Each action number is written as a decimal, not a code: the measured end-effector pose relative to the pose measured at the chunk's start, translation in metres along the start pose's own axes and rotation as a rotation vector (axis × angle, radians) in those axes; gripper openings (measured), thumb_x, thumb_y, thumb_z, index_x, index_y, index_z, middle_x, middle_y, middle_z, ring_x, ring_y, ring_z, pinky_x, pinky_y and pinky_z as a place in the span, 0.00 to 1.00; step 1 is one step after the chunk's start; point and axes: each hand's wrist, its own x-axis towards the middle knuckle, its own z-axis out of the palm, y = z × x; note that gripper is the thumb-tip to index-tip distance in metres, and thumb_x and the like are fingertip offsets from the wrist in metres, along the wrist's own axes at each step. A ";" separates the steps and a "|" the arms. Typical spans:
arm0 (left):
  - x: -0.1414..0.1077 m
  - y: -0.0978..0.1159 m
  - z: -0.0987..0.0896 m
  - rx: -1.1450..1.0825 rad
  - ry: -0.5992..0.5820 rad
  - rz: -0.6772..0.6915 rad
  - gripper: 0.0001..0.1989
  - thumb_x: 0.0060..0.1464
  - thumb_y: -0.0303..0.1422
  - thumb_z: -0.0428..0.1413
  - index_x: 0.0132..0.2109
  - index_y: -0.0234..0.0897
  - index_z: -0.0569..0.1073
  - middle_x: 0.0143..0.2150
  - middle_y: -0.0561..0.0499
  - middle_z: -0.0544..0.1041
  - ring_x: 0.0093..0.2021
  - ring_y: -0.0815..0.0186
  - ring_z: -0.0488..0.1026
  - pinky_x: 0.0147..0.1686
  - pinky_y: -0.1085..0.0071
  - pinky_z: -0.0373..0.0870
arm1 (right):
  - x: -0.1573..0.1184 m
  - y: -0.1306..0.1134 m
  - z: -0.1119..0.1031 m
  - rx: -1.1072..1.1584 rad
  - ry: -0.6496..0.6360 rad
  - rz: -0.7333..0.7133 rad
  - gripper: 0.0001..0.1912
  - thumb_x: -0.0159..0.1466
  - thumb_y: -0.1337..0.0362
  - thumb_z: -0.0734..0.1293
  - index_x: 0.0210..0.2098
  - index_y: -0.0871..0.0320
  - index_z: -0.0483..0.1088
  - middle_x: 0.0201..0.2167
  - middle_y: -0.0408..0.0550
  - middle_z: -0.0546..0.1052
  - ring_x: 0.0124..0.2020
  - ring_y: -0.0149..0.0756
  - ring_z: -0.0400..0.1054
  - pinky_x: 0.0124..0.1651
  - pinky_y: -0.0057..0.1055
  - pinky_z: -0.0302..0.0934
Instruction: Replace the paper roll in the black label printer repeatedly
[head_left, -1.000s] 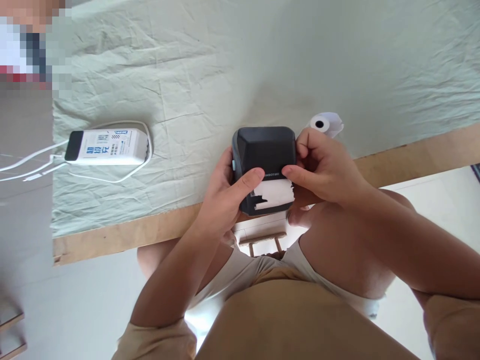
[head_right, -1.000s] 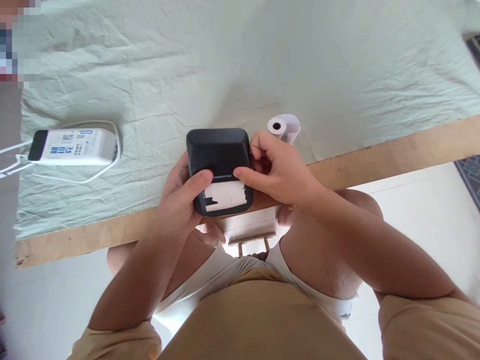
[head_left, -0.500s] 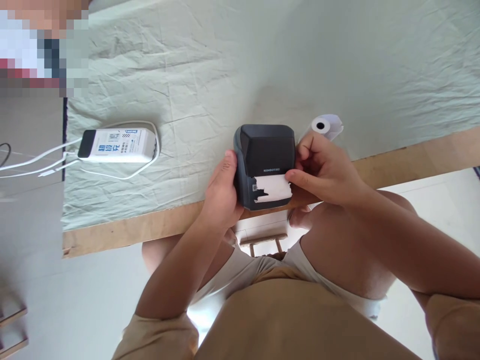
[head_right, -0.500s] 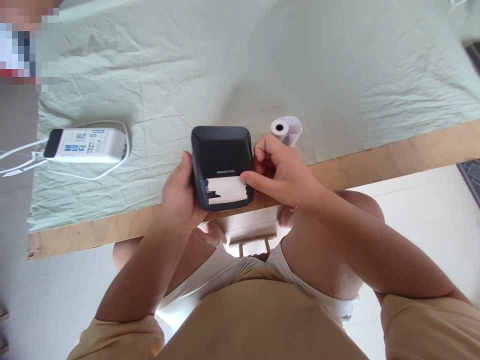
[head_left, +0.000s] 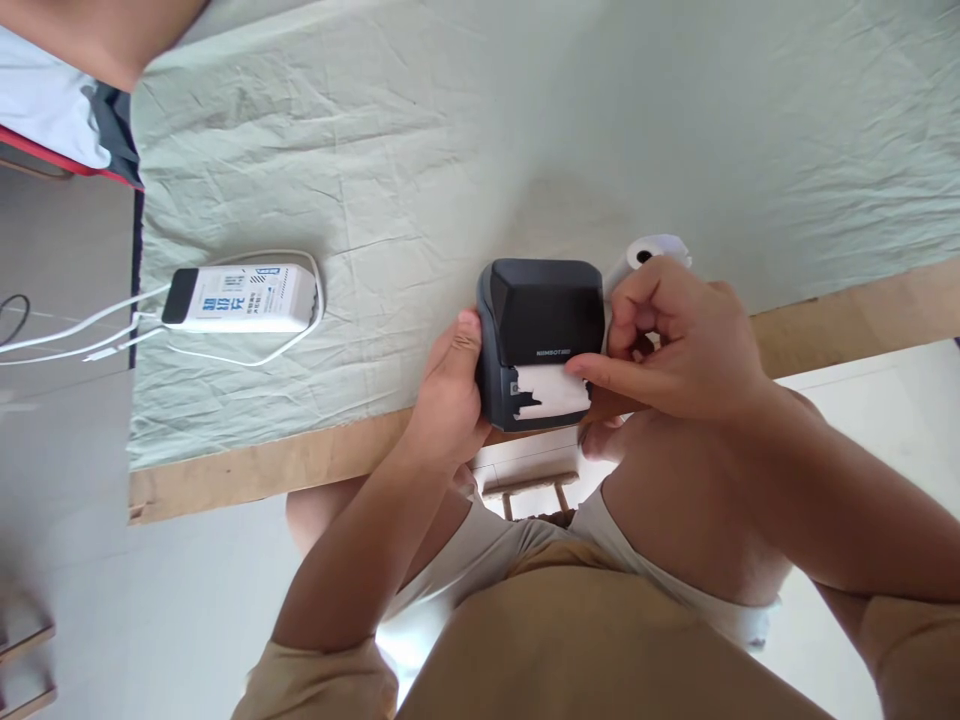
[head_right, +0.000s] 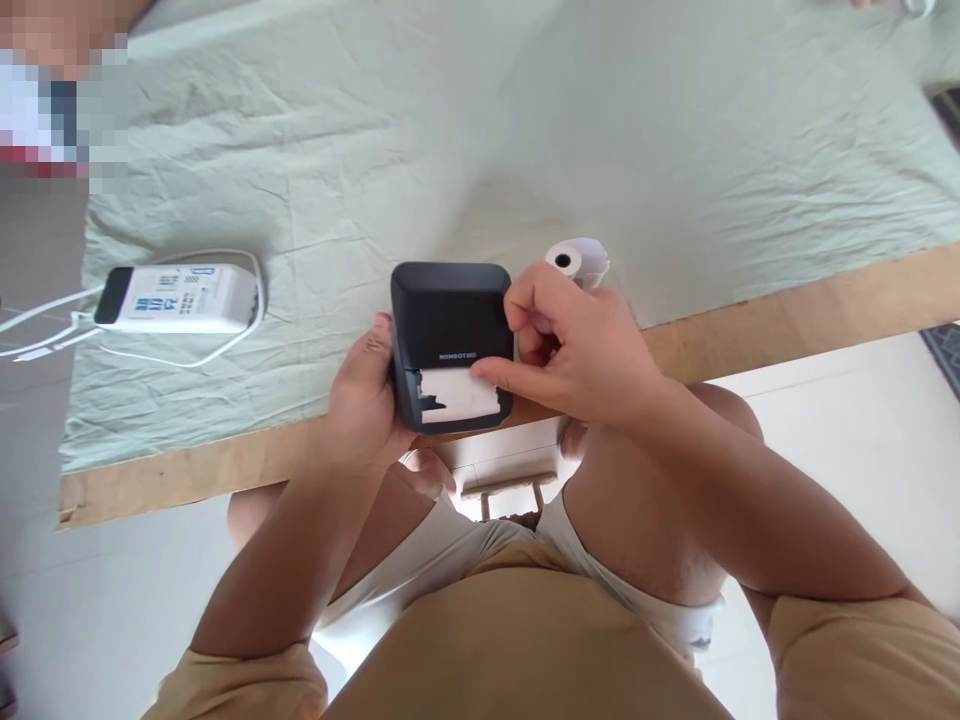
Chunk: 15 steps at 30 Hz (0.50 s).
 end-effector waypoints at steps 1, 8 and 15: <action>0.000 0.000 0.000 -0.008 0.002 -0.001 0.27 0.63 0.60 0.71 0.38 0.40 0.81 0.30 0.54 0.82 0.37 0.61 0.85 0.37 0.68 0.83 | -0.001 -0.002 0.001 -0.056 0.064 -0.067 0.25 0.66 0.57 0.82 0.33 0.50 0.61 0.18 0.29 0.70 0.17 0.25 0.61 0.23 0.32 0.52; -0.002 0.002 0.005 -0.031 -0.001 -0.045 0.23 0.64 0.57 0.71 0.41 0.40 0.84 0.35 0.51 0.86 0.37 0.60 0.86 0.39 0.65 0.85 | 0.000 -0.015 0.006 -0.117 0.410 0.018 0.16 0.73 0.58 0.77 0.35 0.49 0.68 0.25 0.38 0.79 0.26 0.35 0.76 0.29 0.36 0.57; -0.001 -0.002 0.002 -0.014 -0.003 -0.020 0.22 0.66 0.56 0.70 0.43 0.42 0.82 0.32 0.52 0.85 0.47 0.53 0.89 0.52 0.58 0.86 | 0.023 -0.008 0.007 -0.550 -0.039 -0.021 0.02 0.70 0.64 0.72 0.40 0.49 0.77 0.27 0.41 0.78 0.25 0.34 0.57 0.35 0.38 0.43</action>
